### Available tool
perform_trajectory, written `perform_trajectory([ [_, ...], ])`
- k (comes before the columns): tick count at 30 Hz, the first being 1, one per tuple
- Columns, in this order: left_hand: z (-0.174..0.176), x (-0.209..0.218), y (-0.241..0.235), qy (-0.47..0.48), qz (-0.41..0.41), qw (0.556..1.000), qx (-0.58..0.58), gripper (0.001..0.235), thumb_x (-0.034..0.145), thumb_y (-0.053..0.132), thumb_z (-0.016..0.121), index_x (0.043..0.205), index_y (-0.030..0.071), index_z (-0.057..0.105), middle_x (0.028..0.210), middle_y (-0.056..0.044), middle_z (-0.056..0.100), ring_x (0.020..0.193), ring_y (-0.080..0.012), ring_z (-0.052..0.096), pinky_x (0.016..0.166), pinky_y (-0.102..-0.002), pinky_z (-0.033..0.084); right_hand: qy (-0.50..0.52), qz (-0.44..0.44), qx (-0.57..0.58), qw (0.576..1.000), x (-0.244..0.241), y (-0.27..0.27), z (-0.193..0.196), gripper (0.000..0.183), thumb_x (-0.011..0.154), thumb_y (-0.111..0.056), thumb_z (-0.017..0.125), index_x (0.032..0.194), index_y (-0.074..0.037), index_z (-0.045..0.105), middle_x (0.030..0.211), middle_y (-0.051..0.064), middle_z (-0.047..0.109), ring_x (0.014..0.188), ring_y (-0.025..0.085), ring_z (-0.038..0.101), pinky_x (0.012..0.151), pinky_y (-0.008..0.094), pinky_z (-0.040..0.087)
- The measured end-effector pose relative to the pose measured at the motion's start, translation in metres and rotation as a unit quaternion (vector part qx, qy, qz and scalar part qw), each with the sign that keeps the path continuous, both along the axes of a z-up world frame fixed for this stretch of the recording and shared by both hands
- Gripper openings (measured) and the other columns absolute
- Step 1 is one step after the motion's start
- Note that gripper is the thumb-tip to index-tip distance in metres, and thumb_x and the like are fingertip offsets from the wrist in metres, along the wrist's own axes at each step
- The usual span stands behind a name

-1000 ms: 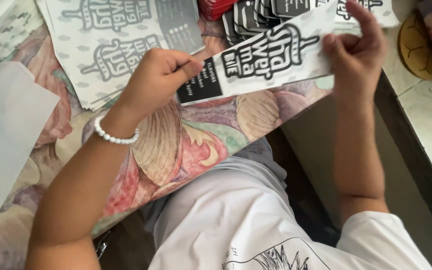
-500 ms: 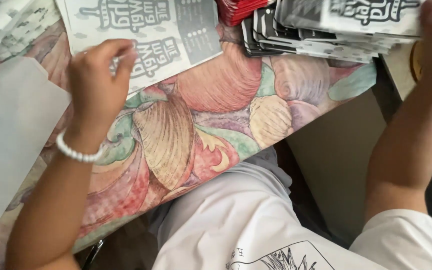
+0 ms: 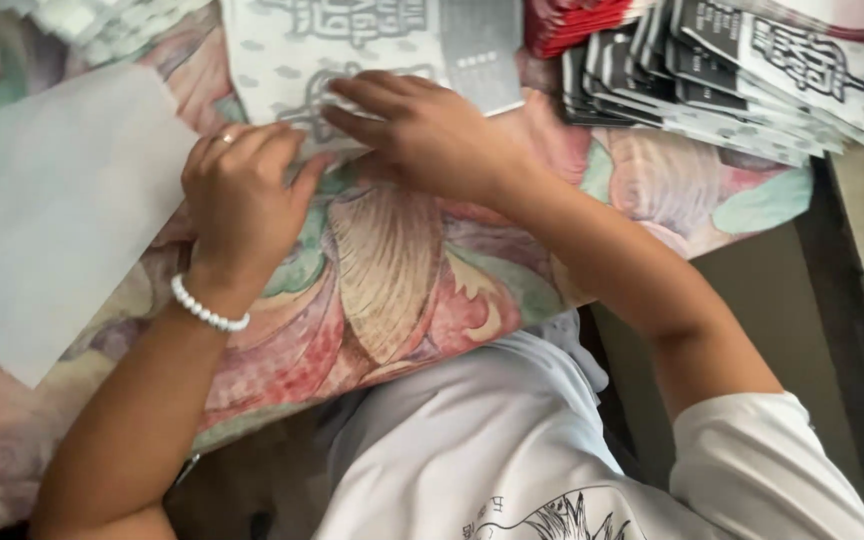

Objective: Folding and stacking printed paper labels for food packaging

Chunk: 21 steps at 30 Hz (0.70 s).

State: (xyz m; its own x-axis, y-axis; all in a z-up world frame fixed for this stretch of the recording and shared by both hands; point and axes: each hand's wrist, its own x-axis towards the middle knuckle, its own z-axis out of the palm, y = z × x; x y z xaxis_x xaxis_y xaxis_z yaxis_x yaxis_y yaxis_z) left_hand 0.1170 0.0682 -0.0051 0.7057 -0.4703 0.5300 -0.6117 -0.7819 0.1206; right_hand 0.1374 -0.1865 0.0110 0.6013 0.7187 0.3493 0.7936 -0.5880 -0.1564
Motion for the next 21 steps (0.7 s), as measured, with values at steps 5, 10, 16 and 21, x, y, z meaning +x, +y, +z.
perform_trajectory([
  [5,-0.002,0.007,0.013,0.043,-0.062,0.985,-0.156,0.024,0.091,0.012,0.094,0.103,0.001,0.076,0.106,-0.013,0.078,0.096,-0.0307,0.074,0.078,-0.041,0.055,0.051,0.045,0.015,0.998,0.014,0.030,-0.001,0.018,0.100,-0.020,0.071,0.088,-0.008,0.069,0.087,0.007,0.066,0.077,0.032,0.066,0.058,0.045,0.048],
  [10,0.007,0.006,0.018,0.068,-0.036,0.980,-0.185,0.041,0.089,0.010,0.098,0.107,0.002,0.062,0.097,-0.011,0.069,0.081,-0.0266,0.066,0.067,-0.039,0.050,0.163,0.000,0.175,0.971,0.017,0.023,-0.012,0.024,0.087,-0.014,0.091,0.085,-0.001,0.071,0.079,0.009,0.067,0.071,0.025,0.065,0.064,0.036,0.046],
  [16,0.003,0.010,0.019,0.089,-0.029,0.973,-0.209,0.038,0.082,0.004,0.099,0.098,0.002,0.065,0.091,-0.010,0.073,0.078,-0.0213,0.069,0.065,-0.033,0.054,0.300,-0.110,0.274,0.907,0.014,0.025,-0.020,0.036,0.084,-0.019,0.097,0.093,-0.011,0.062,0.074,-0.001,0.060,0.071,0.006,0.049,0.060,0.024,0.038],
  [21,0.001,0.012,0.019,0.129,-0.017,0.957,-0.261,0.035,0.079,0.004,0.102,0.091,0.005,0.068,0.078,-0.005,0.072,0.070,-0.0164,0.067,0.063,-0.031,0.053,0.235,-0.095,0.324,0.912,0.007,0.022,-0.010,0.033,0.105,0.001,0.076,0.097,-0.008,0.045,0.084,0.001,0.051,0.067,0.010,0.048,0.061,0.026,0.036],
])
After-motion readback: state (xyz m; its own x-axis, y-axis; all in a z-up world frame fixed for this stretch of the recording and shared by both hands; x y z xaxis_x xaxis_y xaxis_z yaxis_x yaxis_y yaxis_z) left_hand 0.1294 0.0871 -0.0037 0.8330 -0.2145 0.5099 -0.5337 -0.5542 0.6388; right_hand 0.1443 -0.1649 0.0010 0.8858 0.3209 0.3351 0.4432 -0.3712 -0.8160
